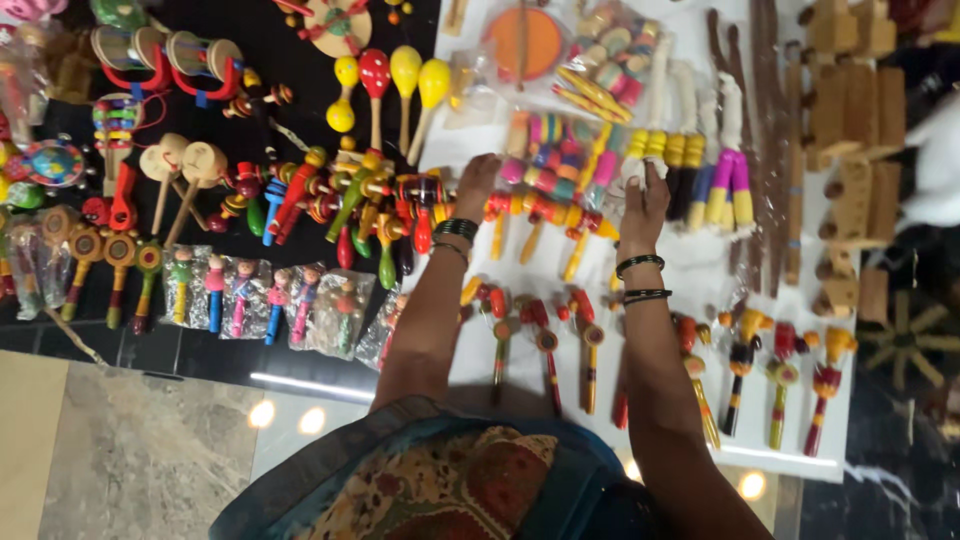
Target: The person wipes various wooden toys on a table using a white cloth. They pick up each toy, wipe it, and place it back among other toys. The person handles items one at a time, including maracas, rattles, and small wooden figures.
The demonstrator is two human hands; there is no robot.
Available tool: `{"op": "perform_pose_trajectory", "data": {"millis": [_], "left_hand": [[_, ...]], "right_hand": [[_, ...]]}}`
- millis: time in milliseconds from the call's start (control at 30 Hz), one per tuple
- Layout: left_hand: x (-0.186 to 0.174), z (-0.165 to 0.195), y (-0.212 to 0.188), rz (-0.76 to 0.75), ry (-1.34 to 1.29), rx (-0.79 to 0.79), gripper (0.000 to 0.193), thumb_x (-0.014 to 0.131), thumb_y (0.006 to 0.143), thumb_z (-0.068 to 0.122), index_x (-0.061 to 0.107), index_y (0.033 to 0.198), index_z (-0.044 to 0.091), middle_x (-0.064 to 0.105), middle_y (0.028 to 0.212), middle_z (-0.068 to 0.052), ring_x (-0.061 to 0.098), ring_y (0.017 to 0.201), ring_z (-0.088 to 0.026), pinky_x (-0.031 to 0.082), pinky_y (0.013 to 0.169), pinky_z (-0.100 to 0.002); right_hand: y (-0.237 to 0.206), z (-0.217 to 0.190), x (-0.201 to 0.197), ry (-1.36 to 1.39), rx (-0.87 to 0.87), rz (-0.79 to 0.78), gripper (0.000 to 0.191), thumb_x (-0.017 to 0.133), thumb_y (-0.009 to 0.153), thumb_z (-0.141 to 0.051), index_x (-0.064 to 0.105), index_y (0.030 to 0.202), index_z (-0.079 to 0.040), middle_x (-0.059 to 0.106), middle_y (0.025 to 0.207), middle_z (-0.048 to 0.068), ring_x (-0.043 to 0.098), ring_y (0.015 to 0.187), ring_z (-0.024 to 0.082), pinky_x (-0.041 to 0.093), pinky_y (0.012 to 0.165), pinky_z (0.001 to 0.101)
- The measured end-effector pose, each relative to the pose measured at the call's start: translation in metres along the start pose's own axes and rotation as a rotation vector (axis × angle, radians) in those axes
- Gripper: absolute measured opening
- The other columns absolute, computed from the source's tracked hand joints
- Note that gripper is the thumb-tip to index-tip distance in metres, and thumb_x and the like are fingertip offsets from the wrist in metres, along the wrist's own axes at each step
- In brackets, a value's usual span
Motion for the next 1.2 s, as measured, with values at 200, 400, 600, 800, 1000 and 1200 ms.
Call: {"op": "perform_pose_trajectory", "data": {"millis": [200, 400, 600, 800, 1000, 1200], "left_hand": [[0.02, -0.004, 0.021, 0.157, 0.757, 0.163, 0.075, 0.079, 0.088, 0.042, 0.054, 0.139, -0.007, 0.067, 0.118, -0.027, 0.065, 0.11, -0.037, 0.053, 0.093, -0.041], [0.028, -0.019, 0.031, 0.043, 0.358, -0.267, 0.079, 0.082, 0.077, 0.053, 0.06, 0.127, -0.005, 0.073, 0.099, -0.014, 0.07, 0.093, -0.026, 0.055, 0.083, -0.036], [0.037, -0.023, 0.027, -0.235, 0.105, -0.345, 0.047, 0.075, 0.096, 0.034, 0.07, 0.12, -0.006, 0.065, 0.097, -0.006, 0.06, 0.087, -0.017, 0.052, 0.077, -0.033], [0.057, -0.025, 0.003, -0.135, -0.354, -0.368, 0.045, 0.068, 0.089, 0.004, 0.059, 0.134, 0.005, 0.071, 0.104, -0.006, 0.069, 0.084, -0.016, 0.057, 0.068, -0.034], [0.06, -0.006, -0.038, -0.208, -0.619, -0.267, 0.058, 0.074, 0.086, -0.007, 0.05, 0.139, 0.0, 0.071, 0.113, -0.012, 0.073, 0.095, -0.022, 0.063, 0.08, -0.038], [0.075, -0.026, -0.063, -0.244, -0.503, -0.182, 0.06, 0.066, 0.088, -0.007, 0.045, 0.143, 0.001, 0.068, 0.121, -0.013, 0.071, 0.104, -0.022, 0.062, 0.088, -0.037]], "right_hand": [[0.008, 0.026, 0.026, -0.506, 0.118, -0.325, 0.073, 0.07, 0.092, -0.026, 0.041, 0.159, -0.015, 0.056, 0.146, 0.018, 0.053, 0.123, 0.039, 0.048, 0.102, 0.0434], [0.013, 0.04, 0.043, -0.771, -0.26, -0.177, 0.062, 0.064, 0.085, -0.004, 0.058, 0.146, -0.01, 0.052, 0.153, 0.019, 0.049, 0.137, 0.04, 0.044, 0.112, 0.0488], [-0.024, 0.002, 0.094, -0.58, -0.371, -0.295, 0.051, 0.062, 0.09, -0.008, 0.061, 0.14, -0.012, 0.051, 0.152, 0.018, 0.044, 0.145, 0.04, 0.029, 0.126, 0.0507], [-0.003, 0.002, 0.085, -0.781, -0.407, -0.196, 0.056, 0.066, 0.082, -0.014, 0.065, 0.138, -0.017, 0.048, 0.15, 0.016, 0.043, 0.139, 0.04, 0.029, 0.117, 0.0489], [0.053, 0.026, 0.039, 0.233, -0.01, -0.018, 0.055, 0.048, 0.09, 0.001, 0.051, 0.144, -0.007, 0.056, 0.143, 0.011, 0.052, 0.132, 0.027, 0.044, 0.104, 0.0349], [0.0, -0.052, 0.062, -0.441, -0.448, -0.136, 0.04, 0.063, 0.092, 0.0, 0.063, 0.131, -0.007, 0.063, 0.133, 0.009, 0.055, 0.128, 0.03, 0.044, 0.113, 0.0418]]}}
Point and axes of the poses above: each hand's wrist, its own y-axis towards the middle knuckle, its own x-axis out of the palm, z = x × y, the point moved 3 cm from there along y, towards the middle knuckle
